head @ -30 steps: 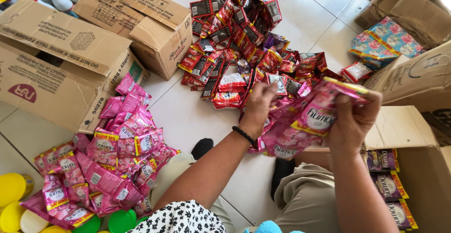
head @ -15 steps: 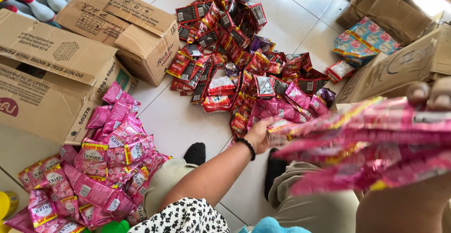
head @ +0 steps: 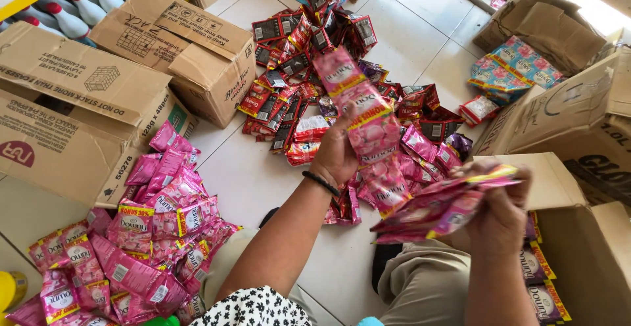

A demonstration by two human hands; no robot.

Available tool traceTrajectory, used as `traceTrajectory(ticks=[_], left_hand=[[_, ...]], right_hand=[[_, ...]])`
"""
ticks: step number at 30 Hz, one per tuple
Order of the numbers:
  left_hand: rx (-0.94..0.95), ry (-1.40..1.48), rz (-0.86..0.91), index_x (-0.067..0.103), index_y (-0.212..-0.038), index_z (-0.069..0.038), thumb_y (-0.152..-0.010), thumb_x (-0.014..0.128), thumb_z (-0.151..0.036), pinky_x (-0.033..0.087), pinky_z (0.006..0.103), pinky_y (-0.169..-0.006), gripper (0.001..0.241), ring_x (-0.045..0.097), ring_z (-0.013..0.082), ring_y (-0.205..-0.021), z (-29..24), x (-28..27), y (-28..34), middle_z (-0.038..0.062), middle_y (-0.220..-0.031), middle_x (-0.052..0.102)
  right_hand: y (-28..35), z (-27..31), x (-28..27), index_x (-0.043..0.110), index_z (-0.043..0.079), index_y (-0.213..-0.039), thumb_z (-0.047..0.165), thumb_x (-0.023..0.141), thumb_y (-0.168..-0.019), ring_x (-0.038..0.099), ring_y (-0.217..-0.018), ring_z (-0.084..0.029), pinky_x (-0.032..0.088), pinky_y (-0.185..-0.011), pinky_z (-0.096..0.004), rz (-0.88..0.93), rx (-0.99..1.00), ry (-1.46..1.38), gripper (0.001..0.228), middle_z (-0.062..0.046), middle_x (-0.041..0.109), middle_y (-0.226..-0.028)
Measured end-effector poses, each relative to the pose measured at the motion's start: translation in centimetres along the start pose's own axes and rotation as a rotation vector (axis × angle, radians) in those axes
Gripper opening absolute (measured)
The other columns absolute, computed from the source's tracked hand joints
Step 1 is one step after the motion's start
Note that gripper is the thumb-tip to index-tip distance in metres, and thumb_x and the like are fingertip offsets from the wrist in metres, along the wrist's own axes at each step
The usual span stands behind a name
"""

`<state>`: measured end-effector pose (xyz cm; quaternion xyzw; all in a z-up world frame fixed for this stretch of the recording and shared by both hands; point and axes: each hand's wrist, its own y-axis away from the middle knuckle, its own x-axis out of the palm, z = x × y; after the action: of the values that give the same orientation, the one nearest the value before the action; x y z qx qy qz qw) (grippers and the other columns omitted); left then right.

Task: Sorting through a large pile of detergent sachets on the floor and organizing them into boxes.

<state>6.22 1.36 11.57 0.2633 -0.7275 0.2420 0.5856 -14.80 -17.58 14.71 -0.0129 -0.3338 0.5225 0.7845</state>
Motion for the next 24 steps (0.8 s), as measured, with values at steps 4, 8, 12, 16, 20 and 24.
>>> traceTrajectory(ticks=[4, 8, 12, 16, 20, 24], left_hand=[[-0.043, -0.146, 0.031, 0.059, -0.136, -0.007, -0.093, 0.071, -0.051, 0.048, 0.0485, -0.113, 0.063, 0.063, 0.0288, -0.126, -0.1, 0.1, -0.1, 0.014, -0.131, 0.067], [-0.053, -0.261, 0.088, 0.056, -0.141, 0.000, -0.100, 0.064, -0.052, 0.046, 0.0463, -0.116, 0.067, 0.061, 0.0279, -0.131, -0.4, 1.5, 0.7, 0.016, -0.137, 0.065], [-0.104, -0.357, 0.164, 0.056, -0.141, 0.002, -0.104, 0.057, -0.054, 0.047, 0.0453, -0.115, 0.068, 0.063, 0.0293, -0.127, -0.1, 3.3, 2.2, 0.019, -0.134, 0.067], [-0.136, -0.288, 0.147, 0.051, -0.145, -0.007, -0.102, 0.055, -0.051, 0.048, 0.0423, -0.114, 0.062, 0.062, 0.0230, -0.127, 0.6, 4.0, 2.9, 0.013, -0.136, 0.064], [-0.208, -0.288, 0.175, 0.052, -0.141, 0.002, -0.106, 0.052, -0.054, 0.052, 0.0429, -0.108, 0.066, 0.065, 0.0250, -0.123, 0.7, 3.0, 2.6, 0.016, -0.133, 0.065], [-0.268, -0.459, 0.126, 0.057, -0.137, 0.006, -0.109, 0.046, -0.057, 0.055, 0.0394, -0.096, 0.070, 0.067, 0.0214, -0.111, 1.0, 2.2, 2.7, 0.017, -0.126, 0.067]], right_hand=[[0.0, -2.2, 0.7, 0.065, 0.016, -0.129, 0.004, 0.070, -0.104, 0.064, -0.119, -0.031, 0.050, -0.111, -0.050, 0.055, 0.072, 0.019, 0.028, -0.015, 0.067, -0.121], [0.1, -3.6, 0.5, 0.065, 0.013, -0.124, -0.005, 0.068, -0.098, 0.066, -0.120, -0.031, 0.056, -0.095, -0.044, 0.095, 0.163, 0.082, 0.032, -0.017, 0.067, -0.126], [-0.4, -4.1, 1.1, 0.066, 0.011, -0.121, -0.006, 0.069, -0.098, 0.063, -0.123, -0.025, 0.055, -0.103, -0.038, 0.150, 0.114, 0.167, 0.029, -0.017, 0.064, -0.135], [-1.4, -4.1, 3.2, 0.067, 0.011, -0.119, -0.006, 0.071, -0.096, 0.058, -0.130, -0.019, 0.051, -0.110, -0.034, 0.169, 0.081, 0.230, 0.029, -0.013, 0.056, -0.149], [-1.1, -5.3, 2.7, 0.067, 0.006, -0.115, -0.005, 0.073, -0.091, 0.056, -0.133, -0.016, 0.049, -0.111, -0.032, 0.199, 0.109, 0.407, 0.028, -0.008, 0.052, -0.149], [-0.5, -5.8, 1.9, 0.066, 0.002, -0.115, -0.008, 0.073, -0.090, 0.057, -0.123, -0.014, 0.050, -0.106, -0.031, 0.156, 0.206, 0.426, 0.027, -0.005, 0.054, -0.132]])
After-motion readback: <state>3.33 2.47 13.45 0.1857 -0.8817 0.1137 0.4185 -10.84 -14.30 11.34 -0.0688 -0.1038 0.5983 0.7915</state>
